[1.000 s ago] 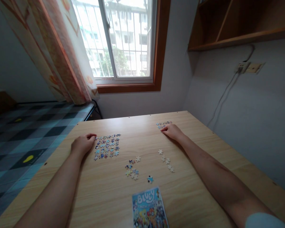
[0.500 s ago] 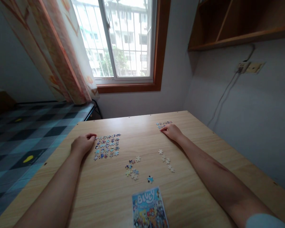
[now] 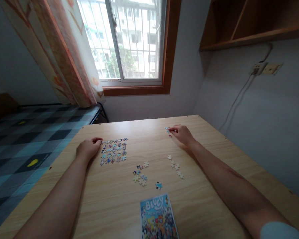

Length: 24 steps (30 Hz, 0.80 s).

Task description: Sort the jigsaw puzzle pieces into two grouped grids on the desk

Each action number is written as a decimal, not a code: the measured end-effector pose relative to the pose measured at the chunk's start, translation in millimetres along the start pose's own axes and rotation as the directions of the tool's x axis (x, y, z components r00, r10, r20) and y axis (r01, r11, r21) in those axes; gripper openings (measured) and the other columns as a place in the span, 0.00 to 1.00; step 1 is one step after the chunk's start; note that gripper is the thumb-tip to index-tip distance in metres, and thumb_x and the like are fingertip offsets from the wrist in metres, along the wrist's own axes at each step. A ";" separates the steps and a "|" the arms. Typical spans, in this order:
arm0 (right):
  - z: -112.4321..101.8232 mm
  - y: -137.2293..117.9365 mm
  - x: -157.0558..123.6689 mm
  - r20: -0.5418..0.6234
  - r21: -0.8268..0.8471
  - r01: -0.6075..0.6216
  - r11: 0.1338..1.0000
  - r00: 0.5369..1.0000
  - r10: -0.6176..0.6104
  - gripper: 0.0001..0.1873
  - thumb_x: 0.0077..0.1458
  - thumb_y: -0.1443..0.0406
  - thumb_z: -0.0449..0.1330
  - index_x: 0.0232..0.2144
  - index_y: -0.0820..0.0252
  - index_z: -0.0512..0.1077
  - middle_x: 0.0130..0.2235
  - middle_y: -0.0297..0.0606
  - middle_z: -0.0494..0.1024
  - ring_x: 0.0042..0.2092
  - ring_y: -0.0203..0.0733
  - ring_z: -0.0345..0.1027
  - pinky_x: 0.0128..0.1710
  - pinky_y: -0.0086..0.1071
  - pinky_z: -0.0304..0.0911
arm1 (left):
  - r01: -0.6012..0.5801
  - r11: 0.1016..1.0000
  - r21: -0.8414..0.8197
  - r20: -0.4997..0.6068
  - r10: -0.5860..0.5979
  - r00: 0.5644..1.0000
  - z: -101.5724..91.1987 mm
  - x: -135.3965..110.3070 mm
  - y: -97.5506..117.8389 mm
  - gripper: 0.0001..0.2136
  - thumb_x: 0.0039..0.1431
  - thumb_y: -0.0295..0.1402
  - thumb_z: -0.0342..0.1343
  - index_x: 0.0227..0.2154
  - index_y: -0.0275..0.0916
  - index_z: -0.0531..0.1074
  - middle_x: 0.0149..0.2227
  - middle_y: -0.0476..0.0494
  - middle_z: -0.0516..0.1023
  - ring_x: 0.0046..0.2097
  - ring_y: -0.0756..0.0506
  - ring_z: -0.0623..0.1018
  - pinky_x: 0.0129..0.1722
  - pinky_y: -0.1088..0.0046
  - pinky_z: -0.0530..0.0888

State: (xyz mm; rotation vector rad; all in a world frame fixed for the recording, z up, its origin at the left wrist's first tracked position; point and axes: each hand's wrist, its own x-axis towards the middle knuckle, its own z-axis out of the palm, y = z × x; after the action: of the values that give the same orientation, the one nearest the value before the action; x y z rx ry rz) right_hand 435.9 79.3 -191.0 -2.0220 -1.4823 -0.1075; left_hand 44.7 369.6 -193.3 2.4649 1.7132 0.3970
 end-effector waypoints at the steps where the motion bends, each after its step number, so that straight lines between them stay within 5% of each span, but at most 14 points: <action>1: -0.2 -9.7 -0.7 0.017 0.015 0.033 0.999 0.999 -0.034 0.10 0.61 0.66 0.62 0.41 0.56 0.83 0.42 0.39 0.83 0.41 0.37 0.75 0.46 0.29 0.66 | 0.004 1.000 -0.003 0.003 -0.004 1.000 -0.2 -0.1 0.4 0.21 0.59 0.44 0.49 0.48 0.44 0.81 0.45 0.38 0.84 0.45 0.35 0.80 0.38 0.65 0.73; 4: 5.0 -48.7 -8.2 0.155 0.116 0.250 0.961 0.952 -0.266 0.10 0.61 0.67 0.62 0.40 0.55 0.83 0.39 0.37 0.83 0.36 0.33 0.72 0.40 0.26 0.65 | 0.016 1.000 -0.006 0.002 -0.016 1.000 -0.4 -1.0 1.4 0.21 0.59 0.44 0.49 0.48 0.43 0.82 0.45 0.37 0.83 0.45 0.34 0.80 0.39 0.64 0.73; 8: 20.9 -102.2 -29.6 0.275 0.249 0.513 0.822 0.776 -0.567 0.14 0.63 0.69 0.58 0.44 0.53 0.82 0.43 0.36 0.82 0.42 0.35 0.73 0.47 0.29 0.65 | 0.008 1.000 -0.006 -0.009 -0.008 1.000 -0.8 -3.3 2.5 0.21 0.59 0.43 0.49 0.47 0.44 0.82 0.45 0.38 0.84 0.45 0.35 0.80 0.40 0.64 0.73; 11: 32.5 -124.2 -47.3 0.340 0.210 0.615 0.760 0.682 -0.647 0.16 0.63 0.69 0.58 0.47 0.48 0.81 0.50 0.37 0.81 0.49 0.39 0.71 0.54 0.35 0.63 | 0.009 1.000 -0.002 -0.008 -0.009 1.000 -2.2 -4.8 3.7 0.21 0.59 0.44 0.49 0.47 0.44 0.81 0.45 0.39 0.84 0.45 0.35 0.80 0.40 0.65 0.73; 17: 46.8 -123.6 -60.1 0.303 0.091 0.612 0.786 0.735 -0.607 0.16 0.63 0.67 0.58 0.49 0.48 0.80 0.68 0.40 0.64 0.68 0.50 0.55 0.64 0.47 0.56 | 0.023 1.000 0.001 0.008 -0.023 1.000 -3.3 -3.8 4.4 0.22 0.59 0.44 0.48 0.48 0.44 0.81 0.45 0.39 0.84 0.45 0.35 0.80 0.39 0.65 0.73; 24: 28.2 -71.0 -24.1 0.273 -0.091 0.335 0.938 0.914 -0.300 0.12 0.58 0.68 0.60 0.36 0.54 0.84 0.56 0.42 0.77 0.58 0.48 0.66 0.60 0.44 0.59 | 0.013 1.000 -0.013 -0.009 -0.013 1.000 1.9 0.5 0.0 0.22 0.57 0.45 0.49 0.47 0.44 0.82 0.42 0.39 0.84 0.42 0.35 0.80 0.37 0.64 0.73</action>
State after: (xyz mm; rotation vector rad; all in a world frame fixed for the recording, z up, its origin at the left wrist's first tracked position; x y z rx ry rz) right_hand 356.1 86.4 -193.1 -1.9364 -2.0131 -0.0849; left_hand 45.4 370.1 -195.1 2.4457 1.7231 0.4172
